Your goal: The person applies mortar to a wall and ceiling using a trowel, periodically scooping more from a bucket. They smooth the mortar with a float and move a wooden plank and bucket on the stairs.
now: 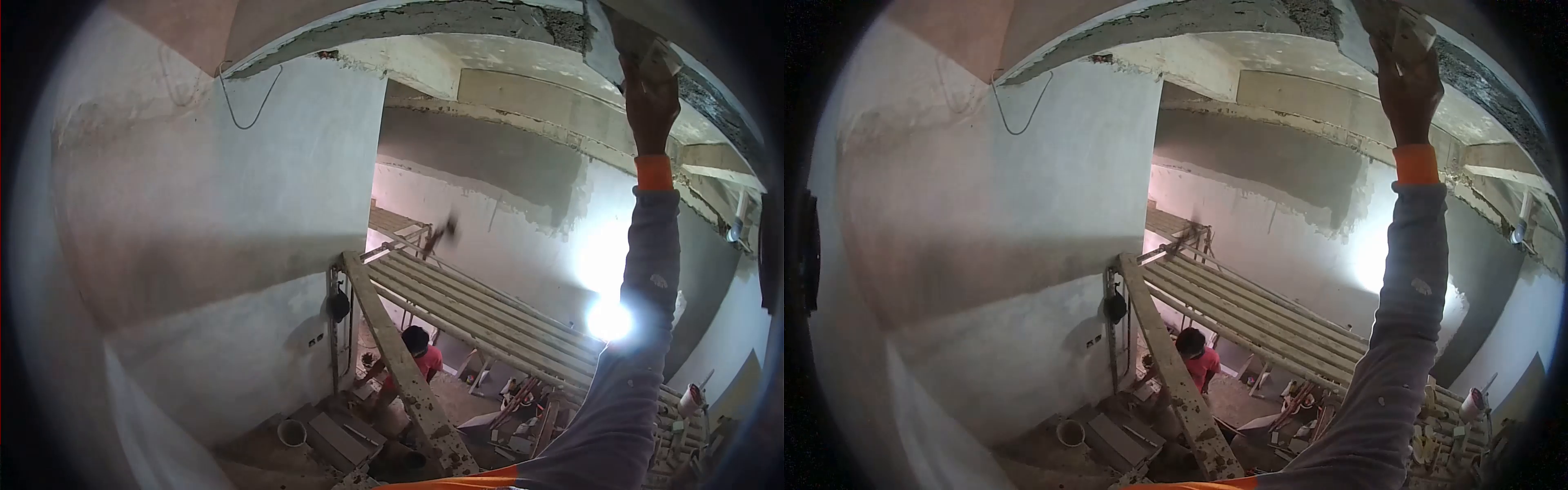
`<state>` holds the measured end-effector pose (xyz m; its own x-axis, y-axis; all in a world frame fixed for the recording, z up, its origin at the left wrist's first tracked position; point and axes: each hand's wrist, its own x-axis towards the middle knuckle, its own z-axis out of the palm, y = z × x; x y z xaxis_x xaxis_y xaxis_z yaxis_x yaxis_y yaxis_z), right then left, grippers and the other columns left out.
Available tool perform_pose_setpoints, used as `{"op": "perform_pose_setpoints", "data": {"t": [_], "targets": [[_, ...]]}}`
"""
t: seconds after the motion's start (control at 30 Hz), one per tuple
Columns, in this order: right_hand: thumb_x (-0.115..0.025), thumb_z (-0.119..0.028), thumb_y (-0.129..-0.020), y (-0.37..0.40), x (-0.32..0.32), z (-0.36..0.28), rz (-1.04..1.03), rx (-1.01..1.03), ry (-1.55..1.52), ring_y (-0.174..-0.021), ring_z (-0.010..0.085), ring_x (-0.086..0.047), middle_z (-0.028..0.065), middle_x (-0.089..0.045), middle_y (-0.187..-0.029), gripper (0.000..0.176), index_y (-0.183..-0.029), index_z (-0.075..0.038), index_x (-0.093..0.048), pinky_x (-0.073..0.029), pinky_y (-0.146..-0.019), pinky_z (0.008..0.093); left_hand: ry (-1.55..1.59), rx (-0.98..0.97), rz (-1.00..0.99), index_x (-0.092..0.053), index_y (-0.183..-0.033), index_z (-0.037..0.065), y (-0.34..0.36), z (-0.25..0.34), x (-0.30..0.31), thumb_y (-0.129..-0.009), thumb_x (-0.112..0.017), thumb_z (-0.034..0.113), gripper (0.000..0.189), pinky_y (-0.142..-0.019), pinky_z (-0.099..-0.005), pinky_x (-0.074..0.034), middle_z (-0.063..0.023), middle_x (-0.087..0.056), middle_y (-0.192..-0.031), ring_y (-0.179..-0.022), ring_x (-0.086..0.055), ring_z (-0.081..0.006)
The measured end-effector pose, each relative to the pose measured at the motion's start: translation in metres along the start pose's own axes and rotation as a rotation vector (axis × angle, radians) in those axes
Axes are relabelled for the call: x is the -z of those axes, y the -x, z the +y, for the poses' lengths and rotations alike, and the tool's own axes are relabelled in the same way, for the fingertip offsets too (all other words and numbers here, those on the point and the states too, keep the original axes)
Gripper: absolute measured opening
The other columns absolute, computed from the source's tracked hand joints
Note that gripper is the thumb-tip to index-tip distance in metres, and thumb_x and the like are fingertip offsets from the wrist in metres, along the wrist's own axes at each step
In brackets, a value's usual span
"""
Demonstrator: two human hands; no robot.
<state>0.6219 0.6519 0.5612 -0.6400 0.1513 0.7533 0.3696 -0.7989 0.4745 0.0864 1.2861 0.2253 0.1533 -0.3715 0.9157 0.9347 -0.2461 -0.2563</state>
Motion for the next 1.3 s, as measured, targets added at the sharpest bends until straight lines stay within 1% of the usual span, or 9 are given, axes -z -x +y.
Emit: {"op": "perform_pose_setpoints", "data": {"t": [0.33,0.4,0.47,0.53,0.67,0.9,0.93,1.03,1.3], "targets": [[-0.068,-0.022,-0.077,0.004,-0.054,-0.028,0.057,0.344,-0.03,-0.078,0.0259,-0.064,0.0093,-0.065,-0.086,0.028,-0.099,-0.005,-0.064,-0.051,-0.071,0.0334,-0.4,-0.337,-0.303,-0.057,-0.106,0.013,-0.025,-0.001,0.014,-0.09,-0.043,0.036,0.031,-0.09,-0.0456,-0.038,-0.0074,-0.056,-0.114,-0.107,-0.053,-0.0286],[-0.068,-0.022,-0.077,0.01,-0.043,-0.007,0.028,0.254,0.112,-0.078,0.024,-0.065,0.0086,-0.065,-0.084,0.027,-0.099,-0.006,-0.065,-0.051,-0.069,0.0332,0.654,0.529,-0.278,-0.056,-0.107,0.014,0.036,-0.032,-0.017,-0.09,-0.044,0.035,0.03,-0.09,-0.0456,-0.038,-0.0074,-0.056,-0.114,-0.107,-0.053,-0.0286],[-0.068,-0.022,-0.077,0.012,-0.041,-0.003,-0.008,0.275,0.232,-0.077,0.0231,-0.065,0.0082,-0.066,-0.082,0.026,-0.098,-0.007,-0.065,-0.051,-0.068,0.0325,0.7,0.589,-0.192,-0.055,-0.108,0.014,0.031,-0.017,-0.017,-0.09,-0.046,0.034,0.029,-0.089,-0.0456,-0.038,-0.0075,-0.056,-0.115,-0.107,-0.052,-0.029],[-0.067,-0.024,-0.078,0.019,-0.05,-0.008,-0.005,0.268,0.19,-0.076,0.0232,-0.065,0.008,-0.066,-0.081,0.024,-0.095,-0.007,-0.065,-0.051,-0.068,0.0319,-0.246,-0.197,-0.11,-0.055,-0.109,0.014,-0.052,0.036,0.005,-0.089,-0.048,0.033,0.029,-0.089,-0.0458,-0.039,-0.0078,-0.055,-0.115,-0.108,-0.051,-0.0296],[-0.066,-0.026,-0.079,0.023,-0.112,-0.05,-0.06,-0.06,0.153,-0.073,0.0227,-0.065,0.008,-0.066,-0.083,0.022,-0.09,-0.006,-0.065,-0.051,-0.066,0.0308,-0.244,0.222,-0.75,-0.054,-0.109,0.013,-0.013,0.002,0.005,-0.087,-0.051,0.031,0.029,-0.087,-0.0458,-0.04,-0.0084,-0.053,-0.118,-0.111,-0.049,-0.0307],[-0.071,-0.019,-0.075,0.026,-0.08,-0.03,0.048,0.033,-0.048,-0.073,0.0181,-0.064,0.007,-0.066,-0.087,0.02,-0.09,-0.008,-0.066,-0.051,-0.065,0.0275,0.383,0.759,-0.328,-0.053,-0.109,0.013,-0.059,0.061,0.006,-0.085,-0.053,0.035,0.032,-0.09,-0.0488,-0.038,-0.0094,-0.052,-0.12,-0.113,-0.048,-0.032],[-0.071,-0.019,-0.075,0.028,-0.077,-0.041,-0.023,-0.251,-0.134,-0.074,0.0179,-0.064,0.0068,-0.066,-0.087,0.02,-0.09,-0.008,-0.066,-0.051,-0.065,0.0273,0.282,0.613,-0.317,-0.053,-0.109,0.013,-0.057,0.057,0.001,-0.085,-0.053,0.035,0.033,-0.091,-0.0491,-0.037,-0.0096,-0.052,-0.121,-0.114,-0.047,-0.0323],[-0.071,-0.021,-0.075,0.027,-0.113,-0.042,0.057,0.288,-0.01,-0.072,0.0189,-0.064,0.008,-0.066,-0.086,0.023,-0.091,-0.006,-0.065,-0.051,-0.064,0.0282,-0.263,-0.127,-0.212,-0.054,-0.109,0.013,-0.052,0.038,-0.017,-0.085,-0.052,0.037,0.035,-0.095,-0.0496,-0.035,-0.0102,-0.05,-0.123,-0.117,-0.043,-0.033],[-0.063,-0.024,-0.082,0.047,-0.193,-0.039,0.243,0.05,-0.774,-0.081,0.0284,-0.061,0.0141,-0.062,-0.097,0.036,-0.112,-0.005,-0.055,-0.049,-0.077,0.0332,-0.411,0.052,-0.46,-0.056,-0.113,0.014,-0.049,0.044,-0.036,-0.084,-0.052,0.039,0.039,-0.096,-0.0482,-0.031,-0.0088,-0.046,-0.129,-0.123,-0.038,-0.0307]]}}
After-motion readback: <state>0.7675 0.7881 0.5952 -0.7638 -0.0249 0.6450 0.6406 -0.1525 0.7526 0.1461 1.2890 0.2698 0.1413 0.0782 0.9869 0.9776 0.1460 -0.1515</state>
